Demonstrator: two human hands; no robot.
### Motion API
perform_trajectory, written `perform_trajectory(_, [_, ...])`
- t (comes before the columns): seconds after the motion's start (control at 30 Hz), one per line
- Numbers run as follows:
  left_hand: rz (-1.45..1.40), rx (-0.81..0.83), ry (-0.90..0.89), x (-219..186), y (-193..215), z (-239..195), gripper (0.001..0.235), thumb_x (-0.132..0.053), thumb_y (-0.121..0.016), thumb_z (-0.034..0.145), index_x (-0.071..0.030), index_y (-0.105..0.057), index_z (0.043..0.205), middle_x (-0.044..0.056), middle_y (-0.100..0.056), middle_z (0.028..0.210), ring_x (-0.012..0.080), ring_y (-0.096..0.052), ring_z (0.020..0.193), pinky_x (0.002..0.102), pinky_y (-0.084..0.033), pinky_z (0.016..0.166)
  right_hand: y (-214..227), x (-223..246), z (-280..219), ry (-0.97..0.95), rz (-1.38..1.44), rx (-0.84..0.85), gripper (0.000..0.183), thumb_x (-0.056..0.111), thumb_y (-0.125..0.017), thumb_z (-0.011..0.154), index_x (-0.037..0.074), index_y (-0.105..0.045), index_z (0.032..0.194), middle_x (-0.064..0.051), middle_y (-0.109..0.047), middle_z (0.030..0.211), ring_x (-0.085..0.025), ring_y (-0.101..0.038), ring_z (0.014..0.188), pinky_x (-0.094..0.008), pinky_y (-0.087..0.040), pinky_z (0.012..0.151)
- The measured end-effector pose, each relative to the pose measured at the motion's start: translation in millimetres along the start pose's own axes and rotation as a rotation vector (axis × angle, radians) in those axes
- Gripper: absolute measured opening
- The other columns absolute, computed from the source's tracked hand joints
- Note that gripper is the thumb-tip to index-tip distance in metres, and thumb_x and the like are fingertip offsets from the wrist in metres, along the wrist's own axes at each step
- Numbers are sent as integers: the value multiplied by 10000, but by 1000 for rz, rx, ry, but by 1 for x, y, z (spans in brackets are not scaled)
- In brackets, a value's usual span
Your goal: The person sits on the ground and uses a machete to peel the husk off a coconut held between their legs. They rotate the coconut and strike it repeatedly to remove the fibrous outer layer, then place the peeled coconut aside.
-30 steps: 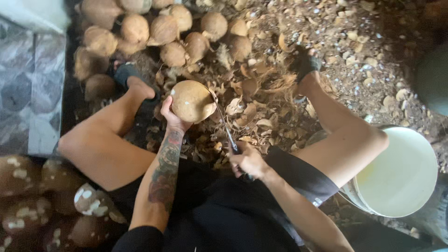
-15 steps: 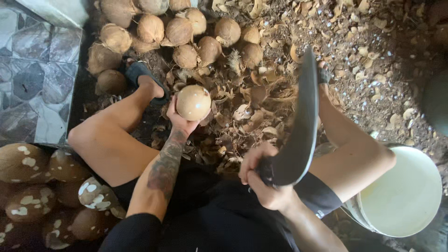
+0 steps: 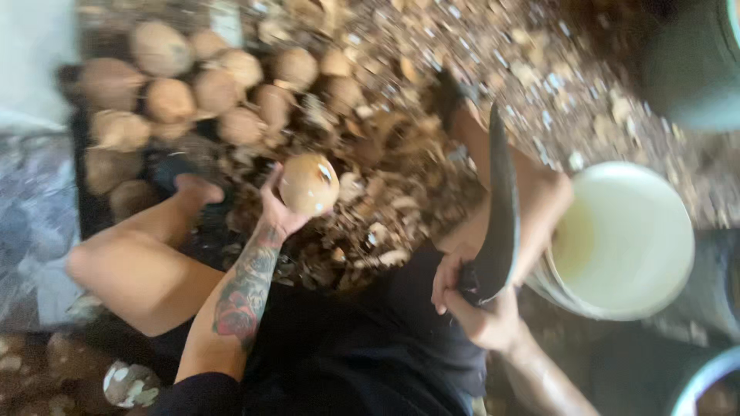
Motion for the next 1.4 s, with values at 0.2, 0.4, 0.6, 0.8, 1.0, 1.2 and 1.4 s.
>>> perform_trajectory(0.2, [34, 183, -65, 15, -146, 25, 877, -663, -737, 668, -100, -668, 1336, 234, -654, 1312, 492, -622, 1176, 748, -541, 762, 50, 15, -41, -2, 103, -39, 200, -104, -494, 892, 80, -418, 882, -141, -584, 689, -214, -546, 604, -319, -460, 606])
perform_trajectory(0.4, [407, 768, 15, 74, -326, 56, 897, -533, -950, 742, -83, -586, 1427, 154, -625, 1418, 392, -620, 1331, 630, -615, 1089, 98, -3, -75, -9, 78, -143, 225, -118, -542, 863, 92, -461, 857, -90, -614, 693, -174, -575, 573, -298, -497, 563])
perform_trajectory(0.6, [850, 634, 155, 170, -397, 86, 742, -336, -936, 616, -24, -714, 1252, 148, -750, 1213, 352, -726, 1169, 479, -627, 985, 124, -29, -111, -93, 164, -181, 183, -15, -614, 896, 75, -457, 866, -114, -564, 704, -202, -519, 614, -315, -450, 586])
perform_trajectory(0.8, [1231, 902, -15, 244, -441, 100, 558, -440, -887, 687, -234, -745, 1186, 53, -717, 1285, 273, -702, 1172, 346, -568, 937, 142, 25, -118, 118, -280, -261, 197, 114, -561, 891, 136, -380, 817, -18, -595, 668, -191, -614, 541, -315, -485, 521])
perform_trajectory(1.0, [1501, 990, 44, 292, -457, 86, 711, -558, -803, 629, -219, -672, 1239, 70, -714, 1290, 268, -695, 1152, 356, -574, 916, 196, -90, -152, -429, -63, -631, 46, 56, -576, 632, 83, -568, 669, -40, -612, 485, -163, -547, 443, -320, -482, 449])
perform_trajectory(1.2, [1631, 1218, -42, 334, -469, 74, 692, -541, -825, 685, -172, -672, 1251, 116, -738, 1229, 307, -756, 1102, 429, -682, 829, 205, -115, -171, -364, -91, -696, 80, 34, -532, 680, 84, -562, 734, -43, -647, 519, -155, -567, 442, -314, -516, 459])
perform_trajectory(1.4, [1735, 1247, -180, 346, -476, 60, 717, -545, -856, 709, -146, -603, 1248, 100, -676, 1278, 316, -708, 1162, 424, -636, 898, 214, -122, -186, -376, -328, -690, 77, 88, -505, 674, 128, -569, 660, 31, -641, 502, -123, -556, 464, -305, -529, 525])
Point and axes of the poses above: each hand's wrist, its own z-axis towards the middle knuckle, its own y-axis out of the back of the hand, x = y × z, the point moved 10 cm from there along z, towards the middle knuckle
